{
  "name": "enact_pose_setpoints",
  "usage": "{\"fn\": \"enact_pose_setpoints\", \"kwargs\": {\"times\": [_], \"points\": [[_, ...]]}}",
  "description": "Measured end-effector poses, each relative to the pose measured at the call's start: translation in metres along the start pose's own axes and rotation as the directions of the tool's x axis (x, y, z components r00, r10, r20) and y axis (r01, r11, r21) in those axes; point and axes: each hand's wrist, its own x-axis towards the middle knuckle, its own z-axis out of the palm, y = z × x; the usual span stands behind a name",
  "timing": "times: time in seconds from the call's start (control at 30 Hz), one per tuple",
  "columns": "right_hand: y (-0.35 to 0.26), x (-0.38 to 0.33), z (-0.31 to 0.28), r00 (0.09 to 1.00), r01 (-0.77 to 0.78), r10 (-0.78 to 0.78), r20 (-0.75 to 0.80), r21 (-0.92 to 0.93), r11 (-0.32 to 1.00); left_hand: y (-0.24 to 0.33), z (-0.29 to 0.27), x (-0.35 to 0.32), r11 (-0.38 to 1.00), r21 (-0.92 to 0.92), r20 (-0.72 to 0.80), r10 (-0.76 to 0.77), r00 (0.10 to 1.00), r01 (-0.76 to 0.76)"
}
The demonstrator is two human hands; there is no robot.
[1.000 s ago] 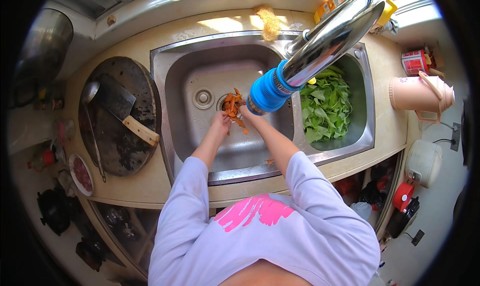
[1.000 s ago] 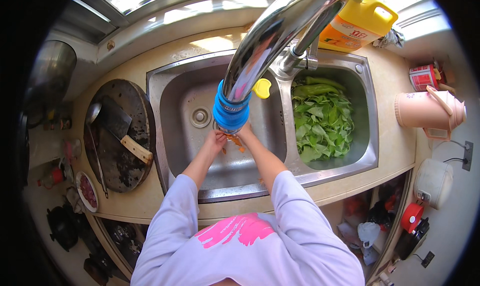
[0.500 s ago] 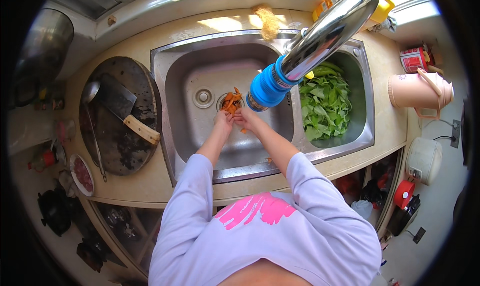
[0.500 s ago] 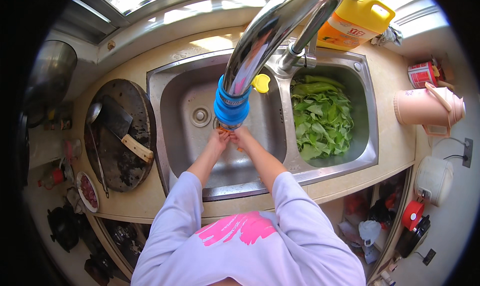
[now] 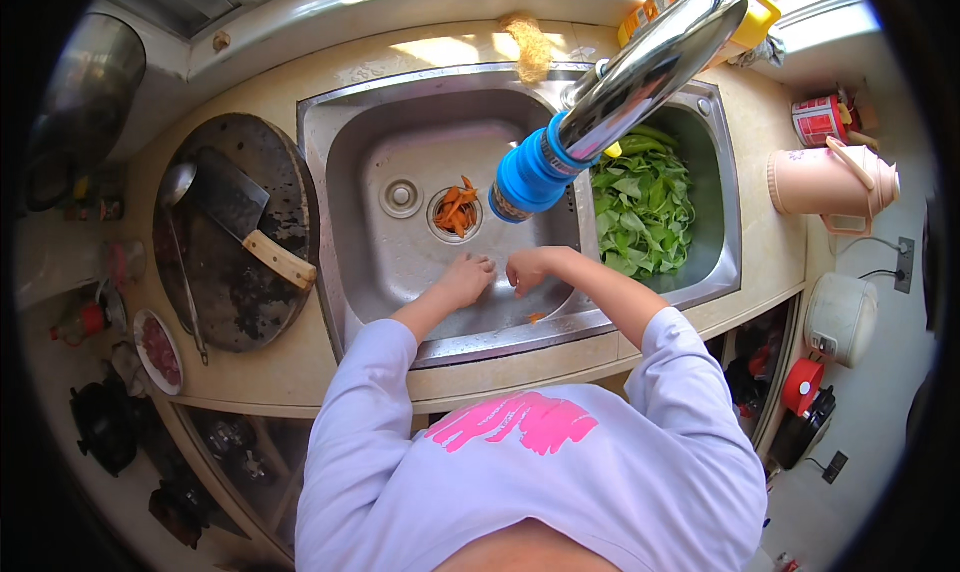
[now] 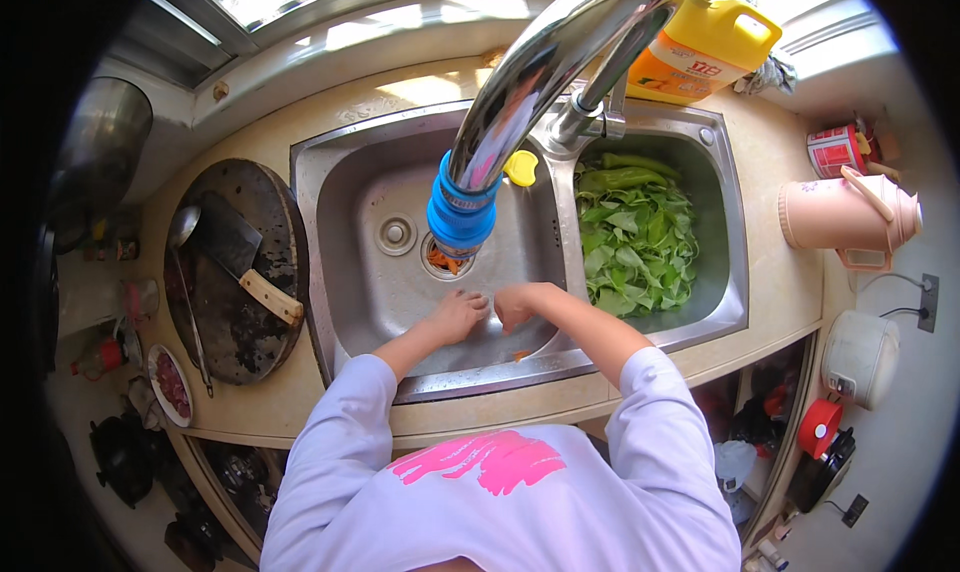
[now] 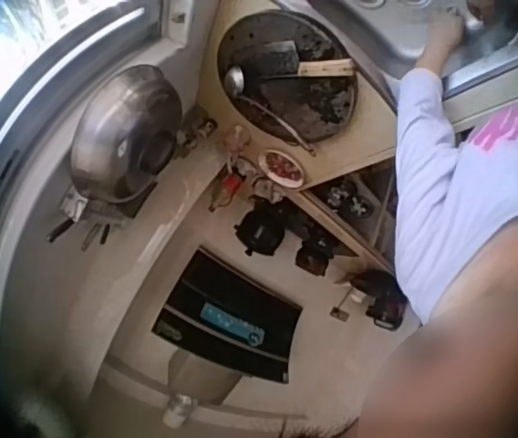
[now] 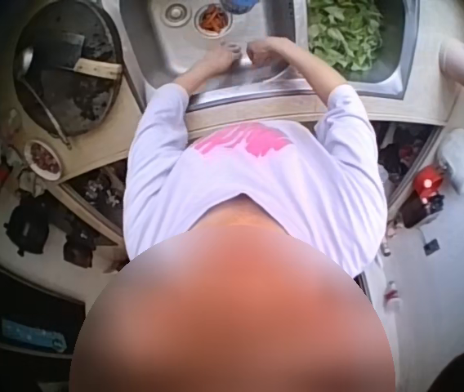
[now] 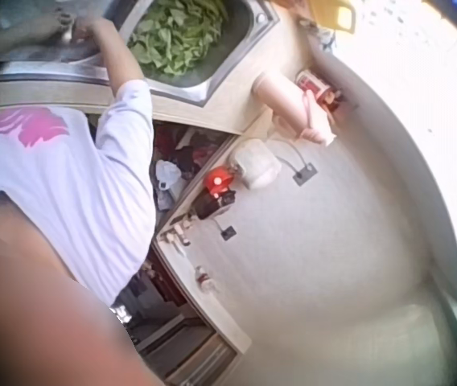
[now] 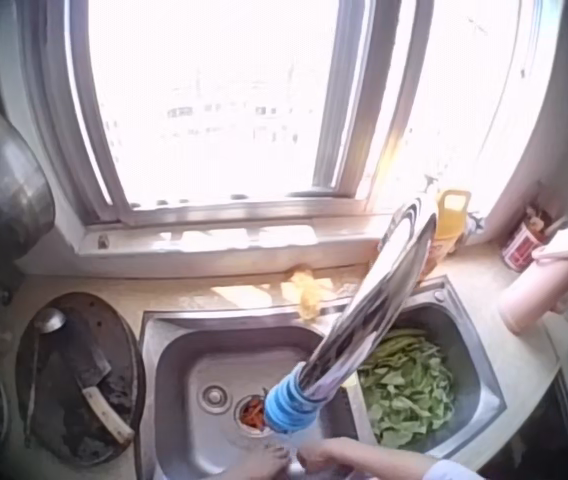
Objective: The person peels a carrot over a kitchen sink using a knife, then rinses the carrot and washes leafy greens in the sink. The person also handles a small metal strainer and places it in the sink.
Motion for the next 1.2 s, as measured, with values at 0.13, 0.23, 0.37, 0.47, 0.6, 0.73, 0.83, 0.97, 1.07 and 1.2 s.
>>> {"fn": "enact_pose_setpoints", "kwargs": {"times": [0.13, 0.23, 0.37, 0.47, 0.6, 0.73, 0.83, 0.97, 1.07, 1.2], "points": [[-0.001, 0.010, -0.002, 0.997, -0.026, 0.021, -0.077, -0.068, 0.997, -0.022, 0.045, -0.006, 0.980, 0.199, -0.264, 0.030, 0.964, 0.025], [-0.009, 0.013, -0.015, 0.961, -0.008, 0.016, -0.275, 0.033, 0.999, -0.043, 0.047, -0.012, 0.952, 0.242, -0.336, -0.097, 0.937, 0.185], [0.000, 0.044, -0.029, 0.732, 0.073, 0.173, -0.659, 0.328, 0.942, -0.053, 0.020, -0.009, 0.870, 0.306, -0.291, -0.301, 0.908, 0.386], [-0.012, 0.046, -0.044, 0.553, 0.116, 0.220, -0.804, 0.336, 0.935, -0.053, 0.009, -0.007, 0.836, 0.131, -0.428, -0.438, 0.791, 0.533], [-0.019, 0.050, -0.056, 0.471, 0.065, 0.212, -0.856, 0.274, 0.960, -0.038, -0.026, -0.013, 0.777, -0.338, -0.041, -0.577, 0.816, 0.532], [-0.047, 0.052, -0.058, 0.521, -0.038, 0.056, -0.852, 0.042, 0.998, -0.051, 0.037, -0.004, 0.921, -0.029, -0.444, -0.360, 0.820, 0.389], [-0.049, 0.054, -0.062, 0.760, 0.051, -0.138, -0.635, -0.154, 0.987, -0.055, 0.047, -0.002, 0.937, 0.032, -0.551, -0.274, 0.788, 0.347], [-0.027, 0.060, -0.053, 0.418, 0.385, -0.083, -0.905, 0.093, 0.918, -0.055, -0.006, -0.007, 0.918, -0.178, -0.370, -0.397, 0.840, 0.355], [-0.019, 0.038, -0.065, 0.438, 0.214, 0.014, -0.899, 0.119, 0.969, -0.053, -0.022, -0.010, 0.851, -0.315, -0.306, -0.510, 0.804, 0.420], [-0.006, 0.066, -0.043, 0.470, -0.075, -0.005, -0.883, -0.045, 0.996, -0.051, 0.014, 0.007, 0.819, -0.174, -0.503, -0.551, 0.665, 0.547]]}}
